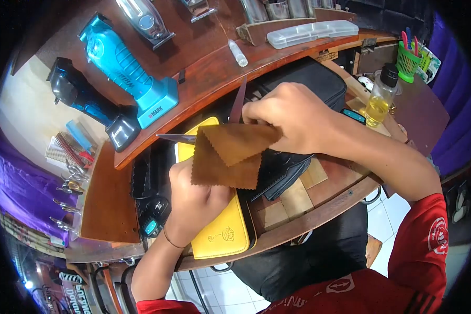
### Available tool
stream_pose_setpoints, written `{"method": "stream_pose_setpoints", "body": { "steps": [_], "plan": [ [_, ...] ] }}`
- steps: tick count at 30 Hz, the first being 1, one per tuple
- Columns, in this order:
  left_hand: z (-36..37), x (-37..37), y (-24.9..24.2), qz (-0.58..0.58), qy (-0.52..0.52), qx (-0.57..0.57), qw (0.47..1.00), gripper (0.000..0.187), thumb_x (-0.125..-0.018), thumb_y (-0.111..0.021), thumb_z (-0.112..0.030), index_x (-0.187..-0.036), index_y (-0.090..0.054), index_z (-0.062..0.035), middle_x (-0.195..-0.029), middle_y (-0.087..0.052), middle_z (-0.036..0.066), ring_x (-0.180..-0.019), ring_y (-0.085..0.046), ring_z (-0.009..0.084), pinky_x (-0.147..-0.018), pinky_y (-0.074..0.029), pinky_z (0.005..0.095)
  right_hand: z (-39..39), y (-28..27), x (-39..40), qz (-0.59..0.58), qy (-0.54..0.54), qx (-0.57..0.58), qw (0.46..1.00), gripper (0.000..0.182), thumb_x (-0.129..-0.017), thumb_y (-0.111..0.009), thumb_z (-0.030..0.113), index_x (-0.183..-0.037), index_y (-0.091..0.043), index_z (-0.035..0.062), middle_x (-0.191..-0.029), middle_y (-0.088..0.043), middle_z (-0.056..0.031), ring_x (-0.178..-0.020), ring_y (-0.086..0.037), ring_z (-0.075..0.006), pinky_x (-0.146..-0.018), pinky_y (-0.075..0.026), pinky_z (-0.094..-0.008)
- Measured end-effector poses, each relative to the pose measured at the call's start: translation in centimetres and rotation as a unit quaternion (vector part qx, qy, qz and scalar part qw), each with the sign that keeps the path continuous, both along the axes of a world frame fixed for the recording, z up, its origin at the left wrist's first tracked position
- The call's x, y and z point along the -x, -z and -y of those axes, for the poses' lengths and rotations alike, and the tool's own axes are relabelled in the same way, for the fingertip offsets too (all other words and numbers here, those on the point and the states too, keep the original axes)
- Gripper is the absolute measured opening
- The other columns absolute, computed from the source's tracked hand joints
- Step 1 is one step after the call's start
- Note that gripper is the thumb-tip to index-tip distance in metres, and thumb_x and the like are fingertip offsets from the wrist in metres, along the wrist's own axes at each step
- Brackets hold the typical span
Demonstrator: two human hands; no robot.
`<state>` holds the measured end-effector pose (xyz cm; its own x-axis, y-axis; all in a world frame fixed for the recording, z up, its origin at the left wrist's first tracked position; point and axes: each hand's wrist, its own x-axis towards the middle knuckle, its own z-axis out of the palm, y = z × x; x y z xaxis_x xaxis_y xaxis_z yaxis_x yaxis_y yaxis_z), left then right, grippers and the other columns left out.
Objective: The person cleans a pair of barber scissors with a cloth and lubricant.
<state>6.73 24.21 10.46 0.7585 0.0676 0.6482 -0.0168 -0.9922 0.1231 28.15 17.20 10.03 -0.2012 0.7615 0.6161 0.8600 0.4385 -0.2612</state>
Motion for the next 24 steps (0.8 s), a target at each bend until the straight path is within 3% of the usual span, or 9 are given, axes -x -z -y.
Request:
{"method": "stream_pose_setpoints", "body": {
  "steps": [2, 3, 5, 9, 11, 15, 19, 21, 24],
  "plan": [
    [0.4, 0.0, 0.0, -0.013, -0.051, 0.114, 0.992, 0.003, -0.077, -0.06, -0.002, -0.076, -0.061, 0.0013, -0.06, -0.056, 0.015, -0.051, -0.059, 0.0313, -0.05, -0.046, 0.0335, -0.1, -0.2, -0.2, 0.017, 0.026, -0.044, 0.999, 0.017, -0.065, -0.068, 0.01, -0.079, -0.059, 0.0049, -0.063, -0.058, -0.0131, -0.06, -0.058, -0.0333, -0.054, -0.045, -0.0381],
    [0.8, -0.2, -0.2, -0.012, -0.053, 0.114, 0.992, 0.003, -0.077, -0.06, -0.002, -0.076, -0.061, 0.0013, -0.06, -0.056, 0.015, -0.051, -0.059, 0.0313, -0.05, -0.046, 0.0335, -0.1, -0.3, -0.3, 0.017, 0.024, -0.044, 0.999, 0.017, -0.065, -0.068, 0.01, -0.079, -0.059, 0.0049, -0.063, -0.058, -0.0131, -0.06, -0.058, -0.0333, -0.054, -0.045, -0.0381],
    [1.6, -0.6, -0.6, -0.007, -0.119, 0.208, 0.971, 0.002, -0.074, -0.06, -0.001, -0.075, -0.06, 0.001, -0.059, -0.055, 0.015, -0.052, -0.058, 0.0325, -0.051, -0.046, 0.0335, -0.1, -0.5, -0.5, -0.03, 0.043, -0.042, 0.998, 0.018, -0.064, -0.067, 0.008, -0.08, -0.06, 0.0048, -0.063, -0.058, -0.0133, -0.061, -0.058, -0.0331, -0.054, -0.045, -0.0379],
    [0.6, -0.2, 0.0, -0.022, -0.099, 0.11, 0.989, 0.004, -0.077, -0.06, -0.001, -0.075, -0.06, 0.0016, -0.058, -0.056, 0.015, -0.051, -0.058, 0.0305, -0.05, -0.046, 0.0322, 0.3, -0.4, -0.2, -0.057, -0.009, -0.012, 0.998, 0.019, -0.063, -0.067, 0.006, -0.08, -0.059, 0.0044, -0.063, -0.057, -0.014, -0.06, -0.057, -0.0337, -0.053, -0.044, -0.0369],
    [0.0, -0.5, 0.4, 0.037, 0.001, 0.084, 0.996, 0.008, -0.081, -0.059, -0.003, -0.075, -0.06, 0.0028, -0.055, -0.055, 0.014, -0.047, -0.058, 0.0275, -0.047, -0.044, 0.0309, 0.2, -0.2, 0.1, -0.006, -0.019, -0.025, 0.999, 0.02, -0.063, -0.069, 0.008, -0.08, -0.059, 0.004, -0.063, -0.056, -0.0139, -0.058, -0.057, -0.0334, -0.052, -0.043, -0.0361],
    [1.1, -0.4, -0.3, -0.004, -0.097, 0.165, 0.981, 0.008, -0.081, -0.06, -0.003, -0.075, -0.061, 0.0024, -0.054, -0.055, 0.013, -0.046, -0.058, 0.0266, -0.046, -0.044, 0.0303, 0.0, -0.4, -0.3, 0.005, -0.004, -0.087, 0.996, 0.02, -0.064, -0.07, 0.01, -0.079, -0.058, 0.0038, -0.062, -0.056, -0.0139, -0.058, -0.057, -0.0338, -0.052, -0.043, -0.0364],
    [0.9, -0.5, -0.1, -0.007, -0.096, 0.171, 0.981, 0.006, -0.08, -0.06, -0.002, -0.076, -0.061, 0.0023, -0.055, -0.055, 0.014, -0.047, -0.059, 0.0277, -0.047, -0.045, 0.0308, 0.2, -0.5, -0.2, -0.031, 0.006, -0.053, 0.998, 0.022, -0.065, -0.072, 0.013, -0.082, -0.06, 0.0043, -0.064, -0.058, -0.0136, -0.059, -0.058, -0.0327, -0.053, -0.045, -0.037],
    [0.3, -0.4, 0.5, 0.019, -0.034, 0.112, 0.993, 0.004, -0.078, -0.059, -0.001, -0.075, -0.06, 0.0024, -0.058, -0.057, 0.015, -0.049, -0.059, 0.0292, -0.048, -0.045, 0.0322, 0.3, -0.3, 0.1, -0.041, -0.014, -0.046, 0.998, 0.023, -0.065, -0.072, 0.014, -0.083, -0.061, 0.0045, -0.064, -0.058, -0.0133, -0.059, -0.058, -0.0319, -0.053, -0.045, -0.0366],
    [0.4, -0.3, 0.1, 0.012, -0.029, 0.109, 0.994, 0.002, -0.075, -0.058, 0.002, -0.075, -0.06, 0.0019, -0.06, -0.057, 0.016, -0.053, -0.06, 0.0311, -0.049, -0.046, 0.0333, 0.4, -0.3, 0.3, 0.008, -0.016, -0.062, 0.998, 0.024, -0.067, -0.072, 0.016, -0.085, -0.062, 0.0048, -0.065, -0.059, -0.0121, -0.058, -0.06, -0.0287, -0.054, -0.046, -0.0357]
  ]
}}
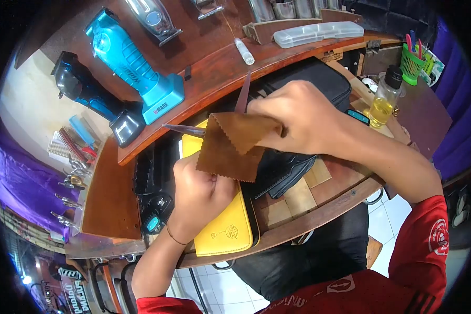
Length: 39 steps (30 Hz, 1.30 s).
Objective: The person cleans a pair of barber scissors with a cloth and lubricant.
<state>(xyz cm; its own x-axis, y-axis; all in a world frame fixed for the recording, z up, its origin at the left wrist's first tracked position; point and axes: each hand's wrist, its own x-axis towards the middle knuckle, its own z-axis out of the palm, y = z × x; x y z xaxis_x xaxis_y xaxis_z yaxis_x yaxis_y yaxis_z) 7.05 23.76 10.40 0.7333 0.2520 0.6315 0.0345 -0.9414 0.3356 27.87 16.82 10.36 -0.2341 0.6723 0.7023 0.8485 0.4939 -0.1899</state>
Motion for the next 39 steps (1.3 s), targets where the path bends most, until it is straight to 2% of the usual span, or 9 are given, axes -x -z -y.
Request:
{"method": "stream_pose_setpoints", "body": {
  "steps": [6, 10, 13, 15, 21, 27, 30, 34, 39],
  "plan": [
    [0.5, 0.2, -0.3, -0.037, -0.047, 0.037, 0.998, 0.002, -0.074, -0.058, 0.001, -0.075, -0.06, 0.0012, -0.062, -0.057, 0.016, -0.054, -0.059, 0.0321, -0.05, -0.046, 0.0341, 0.1, -0.4, -0.4, -0.062, -0.008, 0.044, 0.997, 0.024, -0.066, -0.073, 0.016, -0.084, -0.062, 0.0042, -0.066, -0.059, -0.0142, -0.062, -0.06, -0.0325, -0.055, -0.047, -0.0371],
    [0.0, 0.1, -0.2, -0.024, -0.004, 0.002, 1.0, 0.003, -0.076, -0.059, -0.001, -0.075, -0.06, 0.0015, -0.06, -0.056, 0.016, -0.052, -0.059, 0.0318, -0.05, -0.045, 0.034, 0.0, -0.1, 0.0, 0.009, -0.001, 0.026, 1.0, 0.023, -0.067, -0.072, 0.017, -0.084, -0.062, 0.0043, -0.065, -0.058, -0.0142, -0.061, -0.058, -0.033, -0.054, -0.046, -0.037],
    [0.5, 0.0, -0.4, -0.028, -0.042, 0.012, 0.999, 0.004, -0.077, -0.058, -0.001, -0.075, -0.059, 0.0019, -0.059, -0.055, 0.016, -0.052, -0.058, 0.0319, -0.05, -0.046, 0.0336, 0.0, -0.5, -0.3, 0.02, 0.011, -0.002, 1.0, 0.021, -0.068, -0.072, 0.016, -0.083, -0.062, 0.0043, -0.064, -0.057, -0.0139, -0.06, -0.058, -0.0334, -0.054, -0.045, -0.0372],
    [0.9, 0.1, -0.7, -0.068, -0.09, 0.07, 0.991, 0.004, -0.077, -0.057, -0.001, -0.076, -0.059, 0.0023, -0.06, -0.056, 0.016, -0.053, -0.058, 0.0326, -0.052, -0.046, 0.0331, 0.1, -0.6, -0.5, 0.0, 0.029, 0.001, 1.0, 0.02, -0.068, -0.072, 0.015, -0.081, -0.061, 0.0039, -0.063, -0.057, -0.0135, -0.059, -0.057, -0.0332, -0.053, -0.045, -0.0371],
    [0.5, -0.2, -0.2, -0.009, -0.041, 0.048, 0.998, 0.004, -0.078, -0.056, 0.0, -0.077, -0.059, 0.0023, -0.058, -0.054, 0.015, -0.049, -0.057, 0.0303, -0.05, -0.045, 0.033, -0.1, 0.3, 0.1, 0.044, 0.012, -0.009, 0.999, 0.021, -0.067, -0.072, 0.016, -0.079, -0.06, 0.0033, -0.062, -0.056, -0.0125, -0.059, -0.057, -0.0323, -0.052, -0.044, -0.0374],
    [0.7, 0.2, -0.6, -0.07, -0.084, 0.05, 0.993, 0.003, -0.076, -0.057, 0.0, -0.077, -0.059, 0.0021, -0.059, -0.055, 0.015, -0.052, -0.058, 0.0307, -0.051, -0.046, 0.0329, 0.2, -0.8, -0.5, 0.015, 0.02, -0.01, 1.0, 0.02, -0.066, -0.072, 0.015, -0.078, -0.06, 0.0038, -0.063, -0.057, -0.0127, -0.059, -0.058, -0.0327, -0.052, -0.045, -0.0381],
    [0.2, 0.0, -0.3, -0.026, -0.028, 0.009, 0.999, 0.005, -0.08, -0.059, -0.002, -0.077, -0.06, 0.0019, -0.058, -0.054, 0.015, -0.049, -0.056, 0.0298, -0.048, -0.043, 0.033, 0.0, 0.1, -0.1, 0.028, -0.007, -0.017, 0.999, 0.02, -0.066, -0.072, 0.015, -0.078, -0.06, 0.004, -0.064, -0.058, -0.0126, -0.059, -0.058, -0.0329, -0.052, -0.045, -0.0381],
    [0.5, -0.1, -0.3, -0.006, -0.036, 0.021, 0.999, 0.005, -0.081, -0.059, -0.002, -0.077, -0.06, 0.0017, -0.058, -0.053, 0.015, -0.048, -0.055, 0.0312, -0.048, -0.043, 0.0334, -0.1, 0.0, -0.3, 0.034, 0.0, -0.024, 0.999, 0.02, -0.066, -0.071, 0.014, -0.078, -0.06, 0.004, -0.064, -0.057, -0.013, -0.059, -0.057, -0.0333, -0.052, -0.044, -0.0379],
    [1.0, 0.2, -0.9, -0.067, -0.087, 0.037, 0.993, 0.004, -0.076, -0.058, 0.0, -0.079, -0.06, 0.0017, -0.06, -0.054, 0.016, -0.052, -0.056, 0.034, -0.051, -0.045, 0.0342, -0.1, -0.5, -0.8, 0.014, 0.015, -0.001, 1.0, 0.021, -0.066, -0.072, 0.016, -0.08, -0.061, 0.0037, -0.062, -0.056, -0.0134, -0.059, -0.057, -0.0328, -0.053, -0.045, -0.0368]
  ]
}}
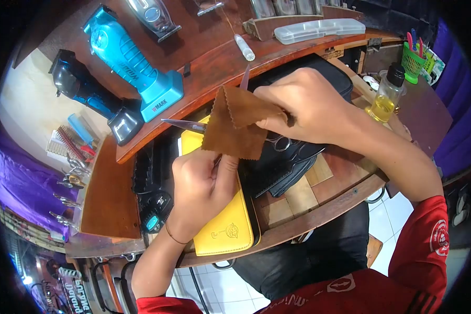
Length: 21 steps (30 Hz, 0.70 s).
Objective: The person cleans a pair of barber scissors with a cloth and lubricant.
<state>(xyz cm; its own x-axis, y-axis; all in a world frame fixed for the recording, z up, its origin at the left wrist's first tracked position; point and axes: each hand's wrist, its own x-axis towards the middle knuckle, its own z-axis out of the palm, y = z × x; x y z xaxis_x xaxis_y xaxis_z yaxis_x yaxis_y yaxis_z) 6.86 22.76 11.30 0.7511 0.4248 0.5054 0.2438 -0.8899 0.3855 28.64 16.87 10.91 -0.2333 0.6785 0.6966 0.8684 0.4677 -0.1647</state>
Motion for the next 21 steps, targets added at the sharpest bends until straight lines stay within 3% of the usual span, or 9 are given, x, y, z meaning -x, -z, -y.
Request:
{"method": "stream_pose_setpoints", "body": {
  "steps": [6, 12, 15, 19, 21],
  "plan": [
    [-0.56, -0.34, 0.71, 0.067, 0.068, -0.013, 0.995, 0.007, -0.083, -0.061, -0.004, -0.079, -0.06, 0.0017, -0.058, -0.053, 0.015, -0.046, -0.054, 0.0298, -0.047, -0.042, 0.0334, -0.03, 0.51, 0.43, 0.013, -0.044, -0.031, 0.998, 0.023, -0.063, -0.075, 0.016, -0.078, -0.061, 0.0043, -0.062, -0.056, -0.0126, -0.057, -0.057, -0.0315, -0.051, -0.044, -0.0356],
    [0.02, -0.18, 0.19, 0.013, 0.004, 0.032, 0.999, 0.004, -0.078, -0.059, 0.0, -0.081, -0.06, 0.0015, -0.06, -0.055, 0.015, -0.05, -0.057, 0.0281, -0.049, -0.045, 0.031, 0.16, -0.29, -0.06, -0.008, -0.015, -0.038, 0.999, 0.022, -0.064, -0.074, 0.014, -0.077, -0.061, 0.0037, -0.059, -0.053, -0.0125, -0.054, -0.055, -0.0313, -0.049, -0.043, -0.0355],
    [-0.4, -0.27, 0.68, 0.052, 0.059, 0.007, 0.997, 0.006, -0.082, -0.061, -0.003, -0.078, -0.061, 0.0021, -0.057, -0.053, 0.015, -0.047, -0.056, 0.0274, -0.047, -0.043, 0.0306, 0.01, 0.37, 0.28, -0.024, -0.07, -0.023, 0.997, 0.022, -0.063, -0.075, 0.013, -0.075, -0.059, 0.0035, -0.058, -0.052, -0.0118, -0.054, -0.055, -0.0311, -0.049, -0.043, -0.0355],
    [-0.5, -0.18, 0.74, 0.06, 0.069, -0.019, 0.996, 0.007, -0.083, -0.062, -0.003, -0.078, -0.06, 0.0024, -0.056, -0.052, 0.014, -0.047, -0.056, 0.0261, -0.047, -0.042, 0.0301, -0.03, 0.2, 0.13, 0.007, -0.053, -0.058, 0.997, 0.023, -0.061, -0.074, 0.012, -0.077, -0.06, 0.0036, -0.06, -0.053, -0.0113, -0.054, -0.056, -0.0301, -0.049, -0.043, -0.0338],
    [-0.02, -0.04, 0.39, 0.011, 0.006, 0.032, 0.999, 0.004, -0.076, -0.059, 0.001, -0.079, -0.059, 0.0031, -0.061, -0.054, 0.017, -0.053, -0.059, 0.0312, -0.051, -0.046, 0.0314, -0.14, 0.01, -0.08, -0.003, -0.043, -0.061, 0.997, 0.021, -0.063, -0.073, 0.012, -0.076, -0.06, 0.0033, -0.059, -0.053, -0.0113, -0.054, -0.055, -0.0303, -0.048, -0.042, -0.0343]
  ]
}}
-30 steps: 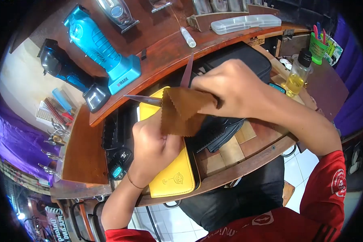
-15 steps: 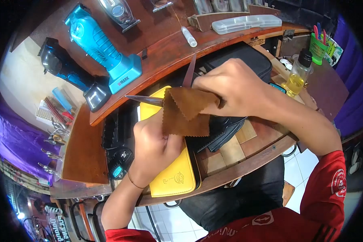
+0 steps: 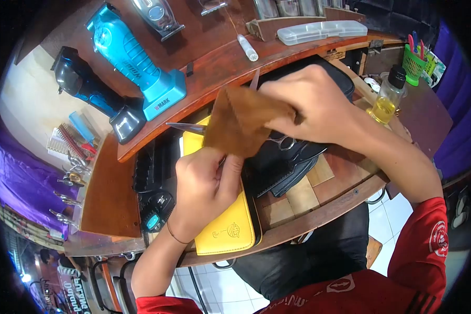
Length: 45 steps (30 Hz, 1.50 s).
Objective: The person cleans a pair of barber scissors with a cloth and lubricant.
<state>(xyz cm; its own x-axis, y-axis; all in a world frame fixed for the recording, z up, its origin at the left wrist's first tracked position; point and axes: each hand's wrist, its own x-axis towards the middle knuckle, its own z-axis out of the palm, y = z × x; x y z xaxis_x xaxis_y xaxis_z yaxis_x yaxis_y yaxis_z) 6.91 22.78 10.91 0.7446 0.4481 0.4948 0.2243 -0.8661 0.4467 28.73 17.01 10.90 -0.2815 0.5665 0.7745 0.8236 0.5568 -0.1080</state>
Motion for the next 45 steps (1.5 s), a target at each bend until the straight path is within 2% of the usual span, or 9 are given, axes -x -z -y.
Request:
{"method": "stream_pose_setpoints", "body": {
  "steps": [6, 16, 27, 32, 33, 34, 36, 37, 45],
  "plan": [
    [-0.9, -0.2, 0.6, 0.048, 0.083, -0.056, 0.994, 0.006, -0.083, -0.061, -0.003, -0.08, -0.06, 0.0021, -0.057, -0.054, 0.015, -0.049, -0.058, 0.0285, -0.048, -0.044, 0.0317, 0.3, 0.1, 0.4, -0.009, -0.029, 0.045, 0.999, 0.02, -0.064, -0.072, 0.01, -0.079, -0.062, 0.0032, -0.062, -0.055, -0.0123, -0.056, -0.055, -0.031, -0.05, -0.043, -0.0339],
    [-0.1, -0.1, 0.0, -0.007, 0.001, 0.038, 0.999, 0.005, -0.075, -0.058, 0.002, -0.08, -0.059, 0.002, -0.063, -0.056, 0.017, -0.055, -0.058, 0.0348, -0.053, -0.047, 0.0334, -0.4, 0.4, -0.4, -0.017, -0.02, 0.014, 1.0, 0.022, -0.059, -0.07, 0.007, -0.079, -0.06, 0.0034, -0.063, -0.055, -0.0135, -0.058, -0.056, -0.0329, -0.051, -0.043, -0.0346],
    [-0.2, -0.6, 0.1, 0.035, -0.005, 0.051, 0.998, 0.019, -0.09, -0.06, -0.012, -0.079, -0.062, 0.0029, -0.054, -0.05, 0.009, -0.044, -0.046, 0.0141, -0.046, -0.038, 0.0258, 0.2, -1.0, -0.6, -0.038, 0.049, -0.02, 0.998, 0.011, -0.068, -0.062, 0.003, -0.079, -0.059, 0.0003, -0.058, -0.05, -0.0139, -0.051, -0.054, -0.0281, -0.048, -0.04, -0.0303],
    [0.0, -0.7, 0.0, 0.041, -0.013, 0.08, 0.996, 0.023, -0.091, -0.06, -0.017, -0.078, -0.063, 0.0021, -0.053, -0.049, 0.006, -0.044, -0.042, 0.0083, -0.045, -0.035, 0.025, -0.2, -1.0, -0.9, -0.127, 0.075, -0.08, 0.986, 0.007, -0.076, -0.058, 0.001, -0.082, -0.061, 0.0006, -0.055, -0.053, -0.0052, -0.047, -0.051, -0.0122, -0.046, -0.04, -0.0263],
    [0.1, -0.6, 0.0, 0.034, -0.019, 0.103, 0.994, 0.023, -0.091, -0.06, -0.017, -0.078, -0.064, 0.0018, -0.053, -0.049, 0.006, -0.045, -0.043, 0.0072, -0.045, -0.035, 0.0251, -0.2, -1.2, -0.8, -0.179, 0.112, -0.068, 0.975, 0.02, -0.081, -0.065, 0.019, -0.081, -0.062, -0.0009, -0.06, -0.057, -0.0152, -0.057, -0.059, -0.0308, -0.053, -0.044, -0.037],
    [0.0, -0.6, 0.0, 0.034, -0.019, 0.103, 0.994, 0.023, -0.091, -0.06, -0.017, -0.078, -0.064, 0.0018, -0.053, -0.049, 0.006, -0.045, -0.043, 0.0072, -0.045, -0.035, 0.0251, 0.0, -1.6, -0.4, -0.179, 0.111, -0.068, 0.975, 0.02, -0.081, -0.065, 0.019, -0.081, -0.062, -0.0009, -0.06, -0.057, -0.0152, -0.057, -0.059, -0.0308, -0.053, -0.044, -0.037],
    [-0.2, -0.6, 0.1, 0.037, -0.009, 0.109, 0.993, 0.025, -0.092, -0.059, -0.019, -0.08, -0.064, 0.0021, -0.055, -0.052, 0.005, -0.046, -0.046, 0.0078, -0.046, -0.036, 0.0248, 0.2, -2.2, 0.5, -0.462, 0.076, -0.016, 0.884, 0.032, -0.089, -0.058, 0.028, -0.081, -0.061, -0.0023, -0.059, -0.058, -0.0085, -0.055, -0.059, -0.0214, -0.054, -0.045, -0.0357],
    [-0.3, -0.6, 0.1, 0.038, -0.009, 0.109, 0.993, 0.025, -0.092, -0.059, -0.019, -0.08, -0.064, 0.0021, -0.055, -0.052, 0.005, -0.046, -0.046, 0.0078, -0.046, -0.036, 0.0248, 0.1, -2.0, -0.2, -0.434, 0.077, 0.019, 0.897, 0.037, -0.094, -0.052, 0.033, -0.094, -0.062, -0.0024, -0.071, -0.059, -0.0031, -0.057, -0.052, -0.0086, -0.058, -0.042, -0.0227],
    [-0.6, -0.3, 0.0, 0.075, -0.006, 0.246, 0.966, 0.03, -0.095, -0.056, -0.022, -0.081, -0.063, 0.0035, -0.062, -0.054, 0.003, -0.058, -0.046, 0.0059, -0.054, -0.039, 0.0224, -1.0, -1.1, 0.1, -0.288, -0.019, -0.062, 0.955, 0.016, -0.086, -0.061, 0.013, -0.096, -0.063, -0.0003, -0.086, -0.066, -0.0101, -0.079, -0.061, -0.0134, -0.076, -0.048, -0.0276]
  ]
}}
